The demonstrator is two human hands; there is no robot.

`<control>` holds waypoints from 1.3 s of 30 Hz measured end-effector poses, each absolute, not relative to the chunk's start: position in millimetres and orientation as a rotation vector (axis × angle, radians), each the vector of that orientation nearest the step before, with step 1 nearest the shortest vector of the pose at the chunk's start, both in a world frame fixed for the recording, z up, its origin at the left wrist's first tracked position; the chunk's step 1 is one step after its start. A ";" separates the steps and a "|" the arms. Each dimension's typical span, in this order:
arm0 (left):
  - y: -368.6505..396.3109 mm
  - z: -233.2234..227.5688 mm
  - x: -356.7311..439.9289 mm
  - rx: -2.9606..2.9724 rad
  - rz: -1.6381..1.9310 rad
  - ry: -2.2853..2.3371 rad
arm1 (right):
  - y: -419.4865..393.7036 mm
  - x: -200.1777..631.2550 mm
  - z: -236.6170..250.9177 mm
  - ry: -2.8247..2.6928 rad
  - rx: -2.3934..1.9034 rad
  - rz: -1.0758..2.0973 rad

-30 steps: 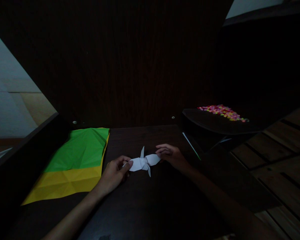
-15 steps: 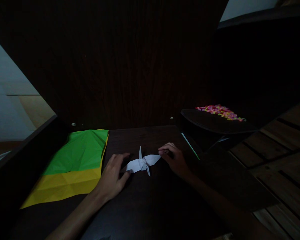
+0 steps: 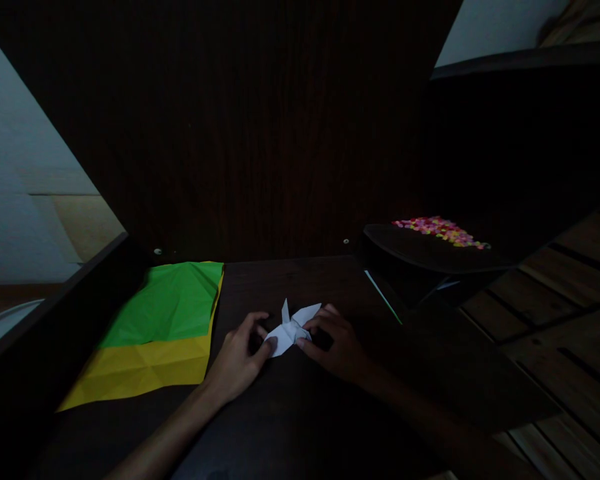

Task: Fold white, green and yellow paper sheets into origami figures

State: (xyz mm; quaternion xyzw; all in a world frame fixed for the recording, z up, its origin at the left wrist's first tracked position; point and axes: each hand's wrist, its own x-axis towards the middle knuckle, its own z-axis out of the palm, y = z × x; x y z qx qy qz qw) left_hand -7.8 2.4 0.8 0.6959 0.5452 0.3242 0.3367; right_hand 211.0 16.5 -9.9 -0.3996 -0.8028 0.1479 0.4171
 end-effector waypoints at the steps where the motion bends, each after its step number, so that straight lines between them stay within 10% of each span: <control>1: 3.4 0.3 -7.5 1.743 0.867 1.410 | 17.3 210.9 -9.9 -2.018 -0.991 0.375; 15: 6.1 -0.3 1.9 0.812 0.941 0.946 | 19.9 217.6 -14.8 -1.968 -0.655 0.051; 39: 6.7 -3.8 5.4 1.003 0.951 1.067 | 23.4 222.8 -6.3 -1.932 -0.747 0.039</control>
